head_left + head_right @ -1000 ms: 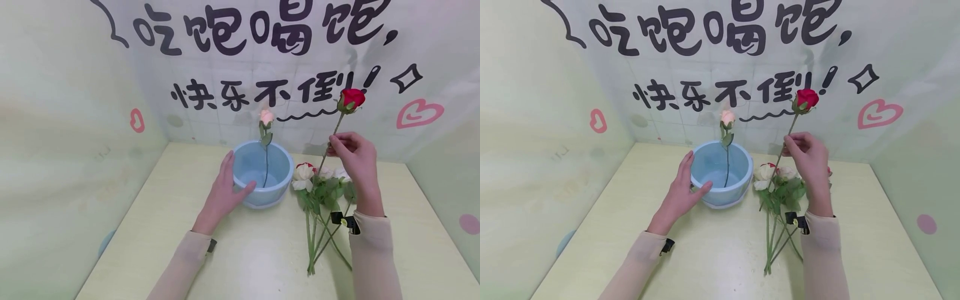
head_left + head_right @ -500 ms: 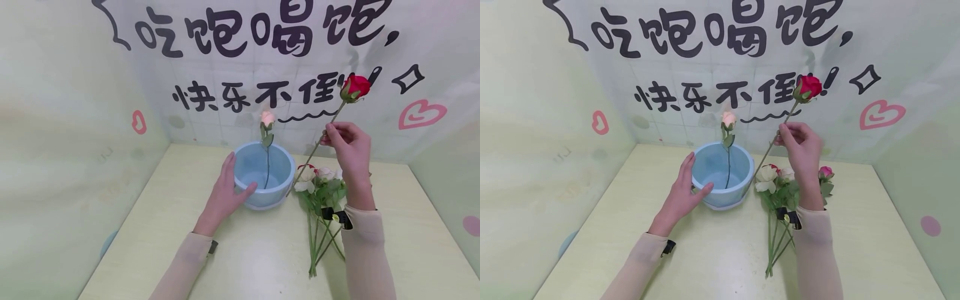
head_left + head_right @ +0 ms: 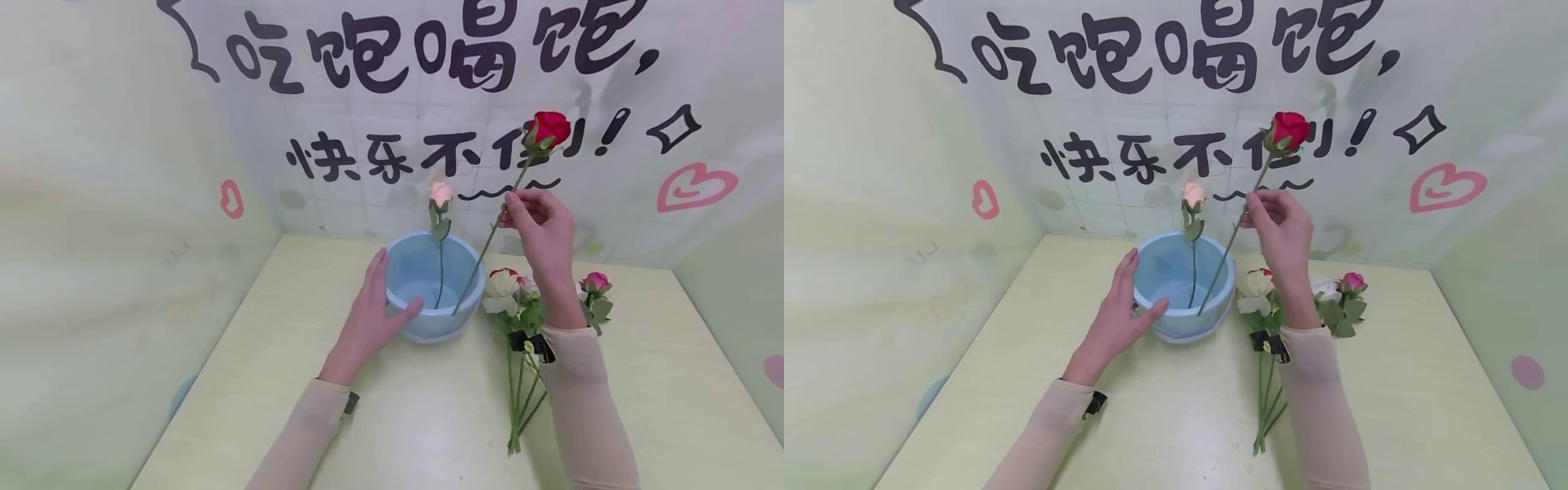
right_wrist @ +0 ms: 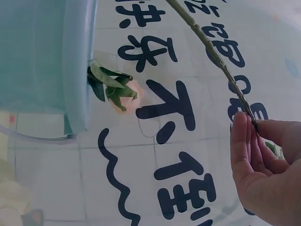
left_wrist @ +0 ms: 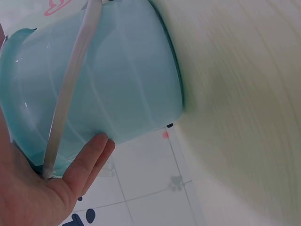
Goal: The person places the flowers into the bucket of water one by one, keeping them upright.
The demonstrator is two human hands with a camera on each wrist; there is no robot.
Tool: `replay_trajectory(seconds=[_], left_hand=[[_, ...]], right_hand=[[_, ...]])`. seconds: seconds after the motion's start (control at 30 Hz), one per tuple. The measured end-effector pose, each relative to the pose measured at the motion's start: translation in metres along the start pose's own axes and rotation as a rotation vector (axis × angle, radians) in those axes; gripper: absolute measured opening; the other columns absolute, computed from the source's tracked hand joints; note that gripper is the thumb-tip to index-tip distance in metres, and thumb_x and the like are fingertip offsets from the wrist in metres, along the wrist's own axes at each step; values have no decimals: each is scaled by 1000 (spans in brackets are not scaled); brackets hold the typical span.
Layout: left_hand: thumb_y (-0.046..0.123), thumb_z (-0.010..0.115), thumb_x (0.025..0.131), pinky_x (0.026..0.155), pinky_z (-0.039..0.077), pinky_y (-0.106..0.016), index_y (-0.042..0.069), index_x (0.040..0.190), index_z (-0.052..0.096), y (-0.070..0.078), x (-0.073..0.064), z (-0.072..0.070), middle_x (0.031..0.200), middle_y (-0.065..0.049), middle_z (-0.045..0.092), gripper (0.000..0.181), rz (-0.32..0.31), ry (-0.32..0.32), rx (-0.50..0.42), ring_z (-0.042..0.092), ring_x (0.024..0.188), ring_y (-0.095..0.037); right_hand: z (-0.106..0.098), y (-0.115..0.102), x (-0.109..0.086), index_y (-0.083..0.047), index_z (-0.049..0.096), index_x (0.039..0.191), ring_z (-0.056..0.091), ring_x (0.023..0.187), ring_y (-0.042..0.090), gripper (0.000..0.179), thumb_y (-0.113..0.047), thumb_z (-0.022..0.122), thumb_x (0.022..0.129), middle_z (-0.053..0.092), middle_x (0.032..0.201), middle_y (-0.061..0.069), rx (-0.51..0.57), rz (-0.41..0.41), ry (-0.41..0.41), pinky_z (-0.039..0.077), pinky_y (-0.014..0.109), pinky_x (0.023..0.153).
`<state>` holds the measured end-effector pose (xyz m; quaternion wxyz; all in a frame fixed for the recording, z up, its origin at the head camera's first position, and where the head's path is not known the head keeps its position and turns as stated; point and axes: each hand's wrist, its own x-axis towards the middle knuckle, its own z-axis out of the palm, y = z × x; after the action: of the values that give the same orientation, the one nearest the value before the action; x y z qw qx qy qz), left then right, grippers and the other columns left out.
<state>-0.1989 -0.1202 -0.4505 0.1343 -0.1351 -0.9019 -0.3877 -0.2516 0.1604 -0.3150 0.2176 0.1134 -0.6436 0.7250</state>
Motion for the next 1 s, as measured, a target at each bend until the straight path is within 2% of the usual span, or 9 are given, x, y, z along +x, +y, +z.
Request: replay_trajectory(seconds=[0.3,0.5,0.63,0.73,0.83,1.0], left_hand=[[75,59,94,112,46,-58,17,171,12,4,-1,-1,177,9,7,107,23,16,-6,41,150,-36],[77,58,93,113,46,-57,18,171,11,3,-1,-1,177,10,7,108,16,10,-6,41,150,-34],[78,57,93,113,45,-56,18,171,11,2,-1,0,177,10,6,109,11,0,-4,40,151,-32],[77,58,93,113,46,-56,18,171,11,2,-1,-1,177,9,7,108,11,6,-2,40,151,-33],[75,59,93,112,46,-56,18,171,11,3,0,-1,177,8,8,108,18,10,-3,41,150,-33],[76,59,93,113,46,-54,18,171,11,2,0,0,177,9,7,108,28,7,-9,41,150,-31]], right_hand=[[12,-9,12,3,74,107,72,72,17,17,-10,77,97,73,89,10,36,-29,-24,63,26,72],[22,-3,16,1,74,107,72,72,15,14,-10,75,98,73,88,10,4,-19,-53,63,24,74],[28,5,14,3,73,110,72,73,13,16,-9,74,100,74,89,8,-57,-13,-83,63,24,75],[35,13,13,8,71,113,72,73,12,22,-11,72,101,74,93,13,-106,-2,-124,63,25,75],[42,22,12,12,69,116,71,74,11,26,-10,70,103,72,100,25,-147,10,-178,63,26,75],[52,35,10,12,69,115,71,73,9,25,-10,68,104,70,105,35,-233,11,-260,64,28,73]])
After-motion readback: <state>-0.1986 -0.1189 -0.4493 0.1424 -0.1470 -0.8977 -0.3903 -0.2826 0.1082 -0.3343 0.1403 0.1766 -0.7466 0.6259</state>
